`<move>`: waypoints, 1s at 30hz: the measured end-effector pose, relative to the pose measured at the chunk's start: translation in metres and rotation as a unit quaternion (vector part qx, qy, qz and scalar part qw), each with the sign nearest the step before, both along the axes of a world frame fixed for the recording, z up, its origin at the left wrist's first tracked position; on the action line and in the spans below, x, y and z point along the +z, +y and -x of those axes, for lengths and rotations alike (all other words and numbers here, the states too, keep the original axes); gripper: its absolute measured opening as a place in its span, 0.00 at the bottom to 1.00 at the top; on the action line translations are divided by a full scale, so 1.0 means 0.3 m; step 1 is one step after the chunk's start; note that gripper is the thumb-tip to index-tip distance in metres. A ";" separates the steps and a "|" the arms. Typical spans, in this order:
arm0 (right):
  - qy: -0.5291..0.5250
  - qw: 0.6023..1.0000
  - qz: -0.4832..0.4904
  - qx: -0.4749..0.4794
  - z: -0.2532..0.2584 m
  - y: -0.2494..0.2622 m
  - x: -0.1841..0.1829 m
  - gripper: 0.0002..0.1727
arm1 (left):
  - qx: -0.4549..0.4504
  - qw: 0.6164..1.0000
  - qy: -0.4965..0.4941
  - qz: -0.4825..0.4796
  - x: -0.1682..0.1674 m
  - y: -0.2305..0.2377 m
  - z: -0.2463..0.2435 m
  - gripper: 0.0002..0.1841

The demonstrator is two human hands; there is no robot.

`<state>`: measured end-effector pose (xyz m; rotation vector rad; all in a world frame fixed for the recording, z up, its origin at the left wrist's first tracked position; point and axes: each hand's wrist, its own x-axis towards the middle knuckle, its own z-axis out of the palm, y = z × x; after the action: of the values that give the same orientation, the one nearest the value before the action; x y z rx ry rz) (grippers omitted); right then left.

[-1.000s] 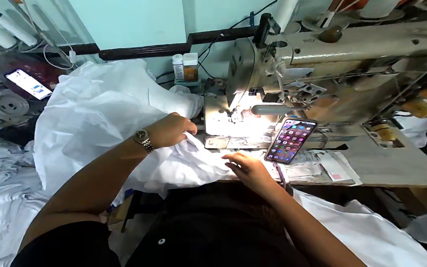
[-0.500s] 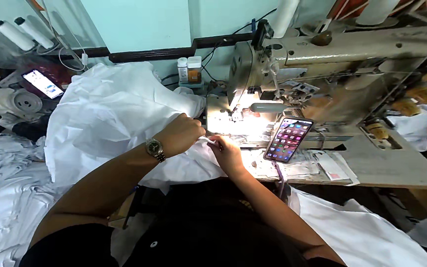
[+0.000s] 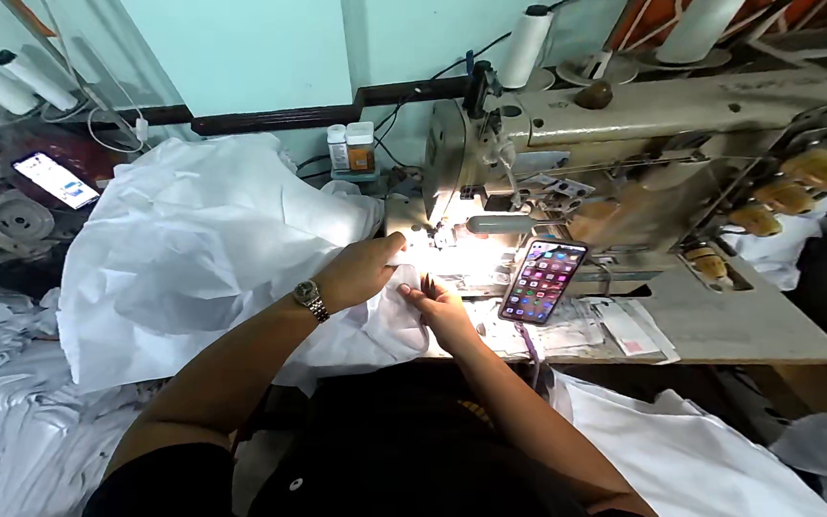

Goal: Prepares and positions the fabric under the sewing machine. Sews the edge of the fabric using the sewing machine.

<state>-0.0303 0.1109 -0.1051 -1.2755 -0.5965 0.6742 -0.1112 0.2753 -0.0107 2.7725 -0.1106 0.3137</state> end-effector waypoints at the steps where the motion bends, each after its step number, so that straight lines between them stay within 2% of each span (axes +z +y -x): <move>1: 0.005 1.000 0.004 0.005 -0.001 -0.003 0.004 0.06 | -0.006 1.000 -0.011 -0.014 -0.003 -0.003 -0.005 0.10; 8: 0.040 0.998 0.027 0.037 -0.021 -0.019 0.050 0.07 | -0.070 0.993 -0.054 -0.072 -0.001 -0.002 -0.024 0.12; 11: 0.027 0.999 0.023 0.020 -0.029 -0.023 0.047 0.06 | -0.079 0.994 -0.056 -0.050 0.004 0.006 -0.022 0.10; 14: -0.033 0.999 0.020 -0.006 -0.037 -0.027 0.047 0.04 | -0.066 0.997 0.042 0.006 0.033 0.020 -0.019 0.26; 16: -0.078 0.997 0.011 -0.018 -0.034 -0.027 0.043 0.05 | -0.048 0.993 0.110 0.005 0.046 0.013 -0.018 0.32; 19: -0.122 0.992 -0.012 -0.030 -0.030 -0.022 0.031 0.03 | -0.029 0.991 0.132 -0.022 0.051 -0.009 -0.011 0.27; 24: -0.129 0.990 -0.004 -0.047 -0.024 -0.024 0.032 0.04 | 0.001 0.990 0.089 -0.111 0.051 -0.051 0.001 0.22; 27: -0.158 0.986 0.008 -0.050 -0.027 -0.021 0.030 0.08 | -0.003 0.990 0.070 -0.121 0.048 -0.058 0.004 0.22; 30: -0.173 0.984 0.016 -0.046 -0.030 -0.024 0.033 0.07 | -0.009 0.992 0.074 -0.104 0.038 -0.049 0.001 0.22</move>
<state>-0.0213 0.1035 -0.0953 -1.4552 -0.8065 0.3866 -0.1115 0.2605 0.0007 2.9876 -0.1373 0.0959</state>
